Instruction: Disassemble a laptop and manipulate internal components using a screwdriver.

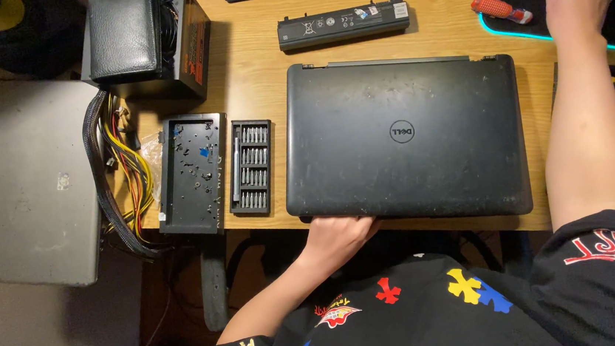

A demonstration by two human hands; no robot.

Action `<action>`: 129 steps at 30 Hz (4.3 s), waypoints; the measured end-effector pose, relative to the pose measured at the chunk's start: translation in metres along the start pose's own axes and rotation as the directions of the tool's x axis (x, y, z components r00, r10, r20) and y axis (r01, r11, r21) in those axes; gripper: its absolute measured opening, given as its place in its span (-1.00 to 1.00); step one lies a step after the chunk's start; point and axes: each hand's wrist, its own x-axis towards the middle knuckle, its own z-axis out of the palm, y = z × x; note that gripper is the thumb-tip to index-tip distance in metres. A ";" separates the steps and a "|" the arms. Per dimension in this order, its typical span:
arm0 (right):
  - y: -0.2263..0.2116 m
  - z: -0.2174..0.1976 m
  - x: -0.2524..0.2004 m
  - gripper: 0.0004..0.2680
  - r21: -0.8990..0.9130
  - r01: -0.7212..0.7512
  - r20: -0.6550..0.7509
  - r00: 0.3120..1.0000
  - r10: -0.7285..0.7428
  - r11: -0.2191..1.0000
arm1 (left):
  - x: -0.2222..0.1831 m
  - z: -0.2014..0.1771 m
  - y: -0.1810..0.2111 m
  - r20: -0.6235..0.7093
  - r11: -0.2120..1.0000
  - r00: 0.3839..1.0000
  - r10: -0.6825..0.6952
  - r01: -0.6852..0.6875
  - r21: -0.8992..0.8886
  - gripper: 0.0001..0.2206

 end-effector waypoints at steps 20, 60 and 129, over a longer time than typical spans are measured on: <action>0.027 0.017 0.004 -0.60 0.026 0.062 0.043 0.997 -0.063 0.998 | 0.013 -0.020 0.002 -0.052 1.000 0.999 -0.010 0.010 0.007 -0.83; 0.016 -0.007 0.028 -0.53 0.064 0.013 0.087 0.996 -0.019 0.998 | 0.007 -0.010 0.001 -0.027 1.000 1.000 0.007 -0.007 -0.003 -0.83; -0.274 -0.226 -0.161 -0.32 0.334 0.684 0.330 0.560 -0.760 0.649 | 0.005 -0.008 0.001 -0.051 1.000 0.999 -0.003 0.003 -0.005 -0.83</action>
